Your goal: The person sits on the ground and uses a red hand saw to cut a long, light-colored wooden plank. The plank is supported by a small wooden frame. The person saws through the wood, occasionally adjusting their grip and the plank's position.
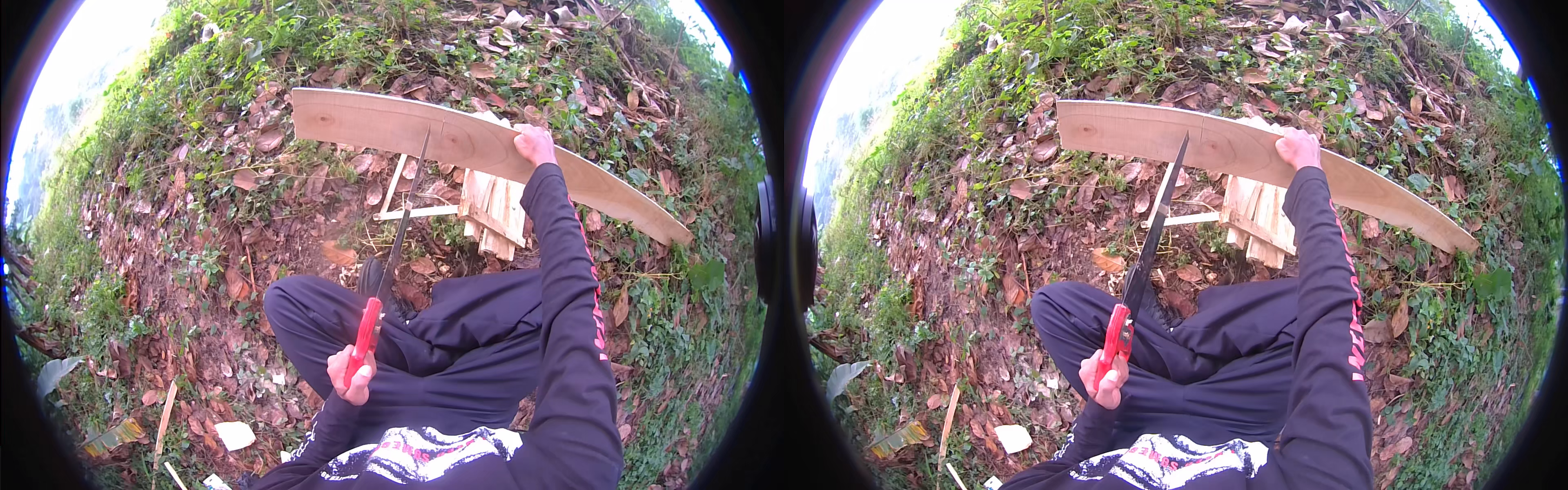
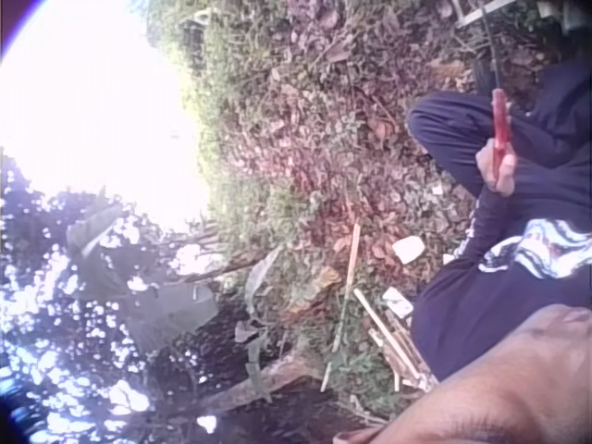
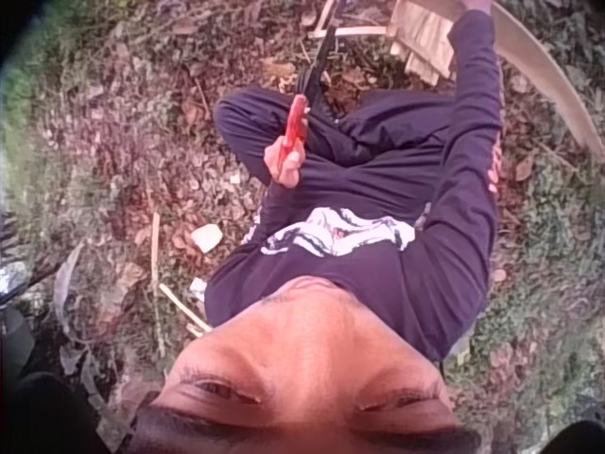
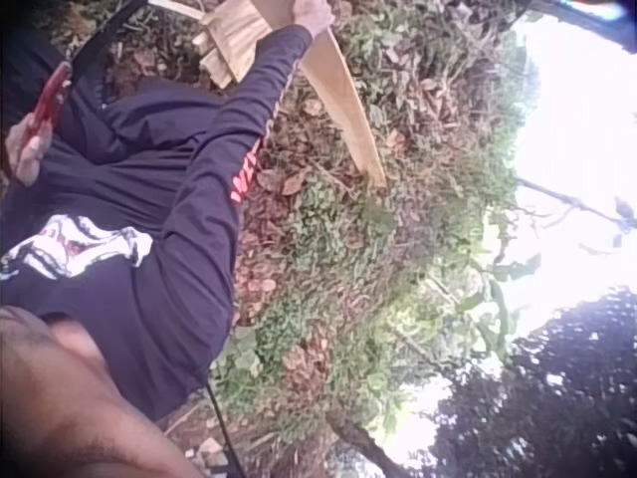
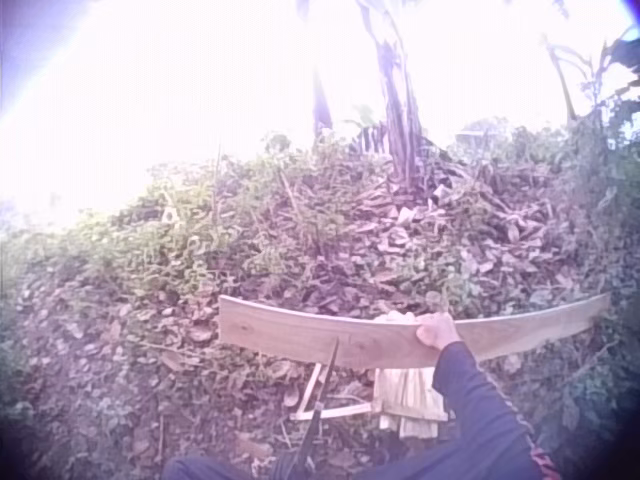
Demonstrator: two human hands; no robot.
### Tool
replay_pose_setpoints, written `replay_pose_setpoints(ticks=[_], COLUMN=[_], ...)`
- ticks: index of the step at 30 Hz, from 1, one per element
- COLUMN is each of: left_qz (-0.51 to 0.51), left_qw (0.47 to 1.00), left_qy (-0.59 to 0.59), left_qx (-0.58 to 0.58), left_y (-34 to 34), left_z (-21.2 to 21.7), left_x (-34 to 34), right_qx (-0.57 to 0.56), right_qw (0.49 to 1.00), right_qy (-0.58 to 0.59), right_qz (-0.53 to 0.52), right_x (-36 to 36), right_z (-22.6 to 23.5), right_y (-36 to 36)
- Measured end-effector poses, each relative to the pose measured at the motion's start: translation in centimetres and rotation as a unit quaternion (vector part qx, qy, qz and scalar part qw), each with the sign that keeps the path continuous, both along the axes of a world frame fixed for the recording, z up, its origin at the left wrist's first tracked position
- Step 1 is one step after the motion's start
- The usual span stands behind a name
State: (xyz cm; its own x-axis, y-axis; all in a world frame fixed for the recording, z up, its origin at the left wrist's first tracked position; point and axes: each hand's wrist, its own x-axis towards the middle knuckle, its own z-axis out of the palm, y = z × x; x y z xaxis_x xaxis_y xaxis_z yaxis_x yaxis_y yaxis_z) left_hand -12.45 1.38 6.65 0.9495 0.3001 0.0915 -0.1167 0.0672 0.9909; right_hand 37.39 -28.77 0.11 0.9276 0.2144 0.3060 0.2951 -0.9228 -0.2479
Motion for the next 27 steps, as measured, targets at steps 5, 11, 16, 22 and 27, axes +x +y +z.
replay_pose_setpoints(ticks=[5,11,16,22,27], left_qz=[-0.011,-0.012,-0.016,-0.009,-0.006], left_qw=[1.0,1.0,1.0,0.999,0.998], left_qy=[-0.005,0.009,-0.002,0.035,0.057], left_qx=[0.01,-0.019,0.02,0.01,0.001], left_y=[0.3,0.0,0.2,1.2,3.2], left_z=[-0.2,0.1,0.6,2.2,5.1], left_x=[-0.1,0.2,0.2,-1.2,-2.4], right_qx=[-0.015,-0.014,-0.02,-0.042,-0.025], right_qw=[1.0,1.0,1.0,0.993,0.997], right_qy=[0.007,0.022,0.017,0.104,0.029], right_qz=[0.003,-0.011,-0.008,0.022,0.072], right_x=[0.0,-0.7,-1.1,-6.5,-9.7], right_z=[0.0,0.6,0.8,6.5,5.1], right_y=[-0.3,0.2,-0.3,2.3,0.1])
